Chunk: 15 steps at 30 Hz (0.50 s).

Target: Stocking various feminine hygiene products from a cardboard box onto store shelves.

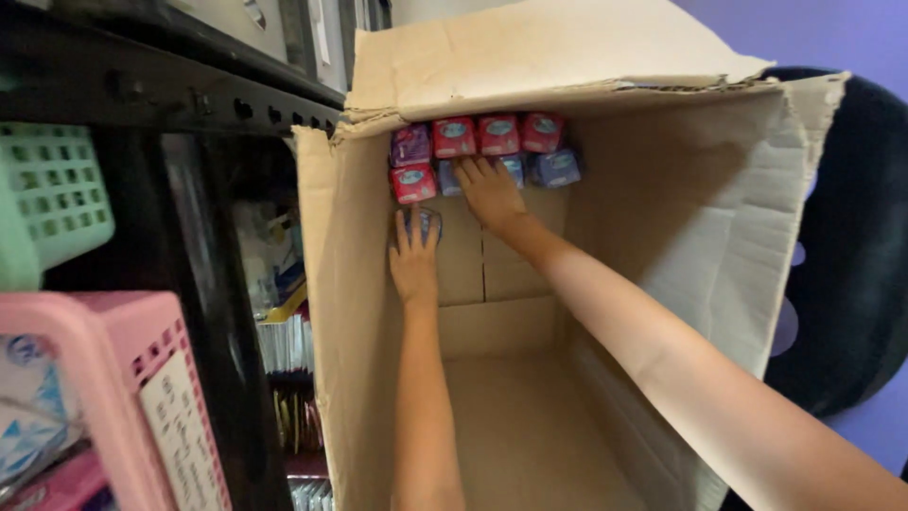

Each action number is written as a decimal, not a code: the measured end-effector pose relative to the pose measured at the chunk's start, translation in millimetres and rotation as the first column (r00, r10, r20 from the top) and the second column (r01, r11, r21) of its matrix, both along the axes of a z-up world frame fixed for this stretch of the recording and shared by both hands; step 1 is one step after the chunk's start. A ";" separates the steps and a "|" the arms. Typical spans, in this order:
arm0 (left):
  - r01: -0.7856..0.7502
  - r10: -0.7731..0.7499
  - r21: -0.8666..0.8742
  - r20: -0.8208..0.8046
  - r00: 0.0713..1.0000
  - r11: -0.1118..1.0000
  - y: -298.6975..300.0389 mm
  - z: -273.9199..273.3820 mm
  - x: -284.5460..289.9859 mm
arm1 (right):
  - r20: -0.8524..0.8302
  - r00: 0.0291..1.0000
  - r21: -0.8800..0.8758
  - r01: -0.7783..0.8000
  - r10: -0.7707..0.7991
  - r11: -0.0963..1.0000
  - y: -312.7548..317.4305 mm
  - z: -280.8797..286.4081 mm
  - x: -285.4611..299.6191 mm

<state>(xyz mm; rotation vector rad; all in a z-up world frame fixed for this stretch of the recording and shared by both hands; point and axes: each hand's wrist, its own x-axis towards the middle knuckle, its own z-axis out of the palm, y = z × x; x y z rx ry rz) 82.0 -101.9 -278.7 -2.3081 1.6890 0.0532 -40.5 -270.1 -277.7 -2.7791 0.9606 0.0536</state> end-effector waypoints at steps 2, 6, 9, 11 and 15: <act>0.059 -0.057 0.094 -0.029 0.998 0.994 -4.0 5.1 3.7 | 0.009 1.000 -0.203 0.003 -0.001 0.979 3.9 -20.7 0.9; 0.150 -0.146 -0.075 0.046 0.988 0.986 22.2 -54.0 5.6 | -0.090 0.995 -0.166 -0.050 0.036 0.985 20.2 -32.0 -12.0; 0.075 -0.057 0.102 -0.164 0.985 0.992 41.0 -71.7 -7.5 | -0.131 0.987 -0.144 -0.107 0.088 0.984 25.8 -22.8 -26.3; -0.257 0.329 0.234 -0.358 0.874 0.938 48.3 -48.0 -18.4 | -0.181 0.973 0.270 -0.094 0.146 0.958 24.8 32.8 -27.9; -0.296 0.410 0.296 -0.483 0.774 0.908 59.1 -8.9 -31.2 | -0.018 0.996 0.385 -0.073 0.086 0.920 17.2 -28.4 -60.3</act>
